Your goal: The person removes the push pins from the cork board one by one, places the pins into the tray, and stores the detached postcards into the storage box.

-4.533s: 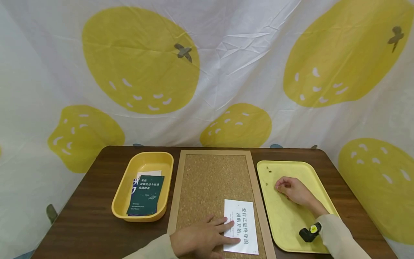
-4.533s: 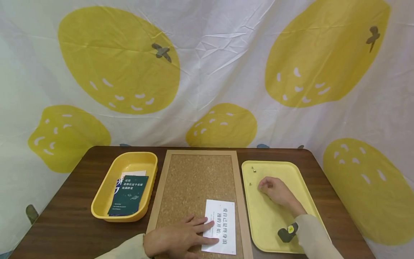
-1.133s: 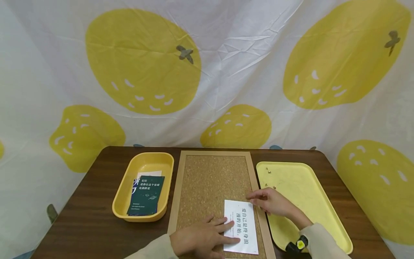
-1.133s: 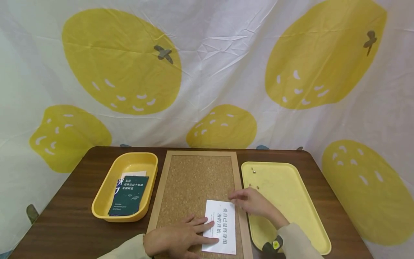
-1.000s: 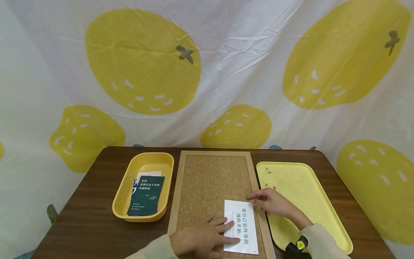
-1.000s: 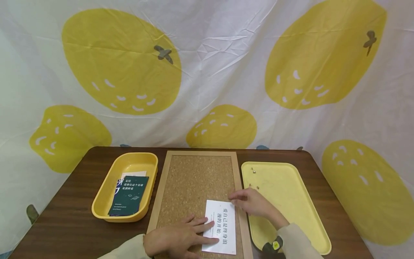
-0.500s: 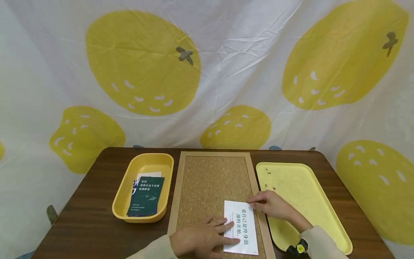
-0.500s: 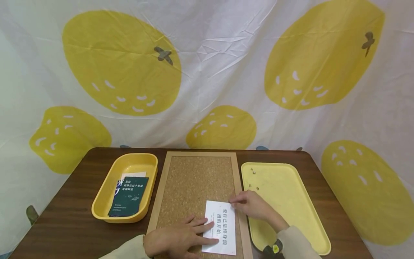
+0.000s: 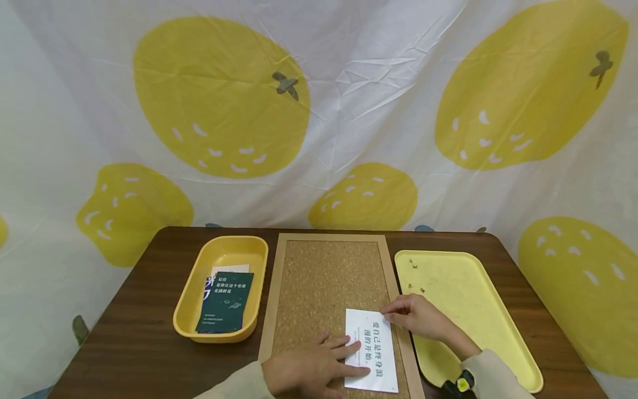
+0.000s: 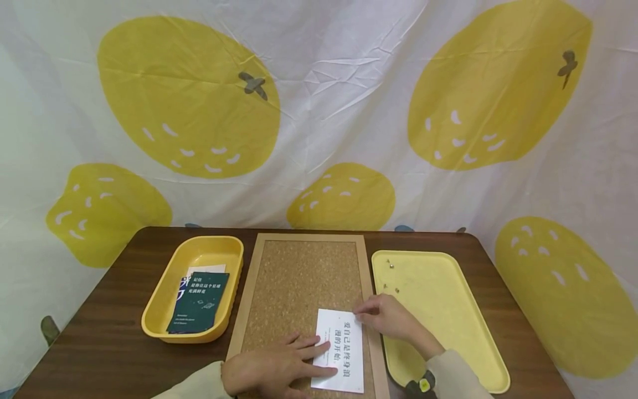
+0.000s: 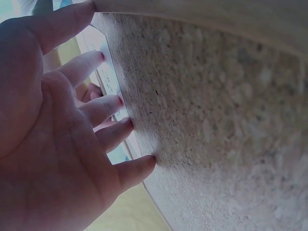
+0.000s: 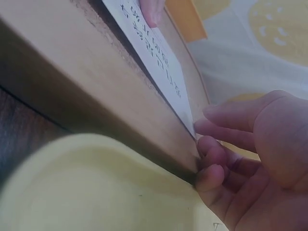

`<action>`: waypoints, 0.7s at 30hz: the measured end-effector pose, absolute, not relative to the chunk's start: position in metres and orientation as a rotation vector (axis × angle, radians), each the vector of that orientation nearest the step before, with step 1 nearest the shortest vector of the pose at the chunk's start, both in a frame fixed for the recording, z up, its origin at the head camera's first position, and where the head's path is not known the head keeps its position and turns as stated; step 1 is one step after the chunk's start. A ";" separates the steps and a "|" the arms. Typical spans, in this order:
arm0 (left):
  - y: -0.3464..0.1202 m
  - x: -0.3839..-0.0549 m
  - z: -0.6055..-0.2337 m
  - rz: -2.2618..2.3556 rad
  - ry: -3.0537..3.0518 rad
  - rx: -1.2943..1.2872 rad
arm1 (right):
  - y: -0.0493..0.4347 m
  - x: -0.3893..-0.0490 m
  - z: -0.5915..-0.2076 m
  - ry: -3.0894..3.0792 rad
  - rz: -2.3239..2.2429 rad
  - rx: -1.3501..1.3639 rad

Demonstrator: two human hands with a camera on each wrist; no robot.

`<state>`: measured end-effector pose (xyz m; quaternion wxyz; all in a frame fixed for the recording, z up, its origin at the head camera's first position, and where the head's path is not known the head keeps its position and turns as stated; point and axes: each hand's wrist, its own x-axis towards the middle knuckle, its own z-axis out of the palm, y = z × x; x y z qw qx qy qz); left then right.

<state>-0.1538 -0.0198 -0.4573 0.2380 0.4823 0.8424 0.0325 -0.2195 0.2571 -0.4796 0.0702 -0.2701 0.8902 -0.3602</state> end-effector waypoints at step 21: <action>-0.022 -0.154 -0.460 0.057 2.320 1.379 | 0.237 -0.214 -0.477 2.725 -1.193 -0.465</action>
